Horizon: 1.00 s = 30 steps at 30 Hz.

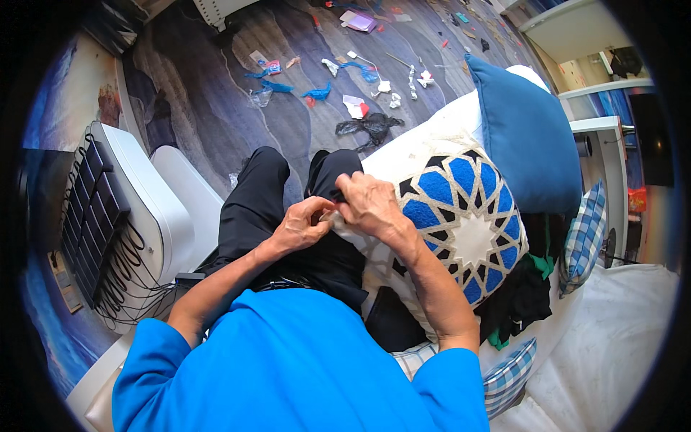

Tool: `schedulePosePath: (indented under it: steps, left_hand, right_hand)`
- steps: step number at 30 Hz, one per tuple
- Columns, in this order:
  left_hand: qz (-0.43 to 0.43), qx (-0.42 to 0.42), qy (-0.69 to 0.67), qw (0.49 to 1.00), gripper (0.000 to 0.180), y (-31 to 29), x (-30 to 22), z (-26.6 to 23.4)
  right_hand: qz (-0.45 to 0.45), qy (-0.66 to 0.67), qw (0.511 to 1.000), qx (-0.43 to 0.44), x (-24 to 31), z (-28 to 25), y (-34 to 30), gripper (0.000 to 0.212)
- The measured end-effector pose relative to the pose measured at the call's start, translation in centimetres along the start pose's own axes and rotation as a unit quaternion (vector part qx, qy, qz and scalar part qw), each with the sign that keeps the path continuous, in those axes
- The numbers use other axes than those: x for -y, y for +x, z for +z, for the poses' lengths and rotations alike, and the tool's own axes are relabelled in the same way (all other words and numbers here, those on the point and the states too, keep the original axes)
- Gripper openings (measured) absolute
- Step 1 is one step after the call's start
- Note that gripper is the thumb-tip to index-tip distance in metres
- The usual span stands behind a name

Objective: The person uses a pink lint remover to clean a white bedside table and then several pillows on a bed. The person sits on the floor and systematically removes lint from the surfaces of the pillows.

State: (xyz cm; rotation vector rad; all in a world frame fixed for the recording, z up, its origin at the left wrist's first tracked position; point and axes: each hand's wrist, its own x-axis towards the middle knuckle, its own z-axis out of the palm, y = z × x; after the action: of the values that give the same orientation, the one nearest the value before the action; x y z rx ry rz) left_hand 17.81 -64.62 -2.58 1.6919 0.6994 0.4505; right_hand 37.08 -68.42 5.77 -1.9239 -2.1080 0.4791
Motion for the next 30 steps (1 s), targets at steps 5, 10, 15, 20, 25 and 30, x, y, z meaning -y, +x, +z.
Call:
schedulePosePath:
  steps: [5,10,15,20,25,30]
  left_hand:
    - [0.034,-0.008,0.019,0.999,0.033,0.1,0.1,0.6]
    - [0.126,-0.049,0.044,0.99,0.036,1.1,-0.4,1.3]
    - [0.177,-0.03,0.087,0.98,0.041,3.1,-2.7,1.8]
    - [0.18,0.019,0.059,0.982,0.023,2.9,-3.0,3.0]
    - [0.16,0.032,0.096,0.982,0.023,2.6,-3.0,2.8]
    - [0.196,0.031,0.094,0.976,0.019,3.1,-2.7,2.4]
  right_hand:
    - [0.093,-0.002,0.995,-0.026,-3.8,-3.1,2.0,0.018]
    - [0.164,-0.105,0.978,-0.068,-9.0,-4.9,1.6,0.025]
    - [0.178,-0.104,0.977,-0.049,-7.7,-3.3,0.3,0.03]
    - [0.175,-0.053,0.982,-0.051,-4.8,-4.0,-0.7,0.03]
    - [0.172,0.037,0.984,-0.014,-1.9,-4.2,-0.1,0.031]
    - [0.088,0.055,0.995,0.004,-1.6,-2.7,0.0,0.035]
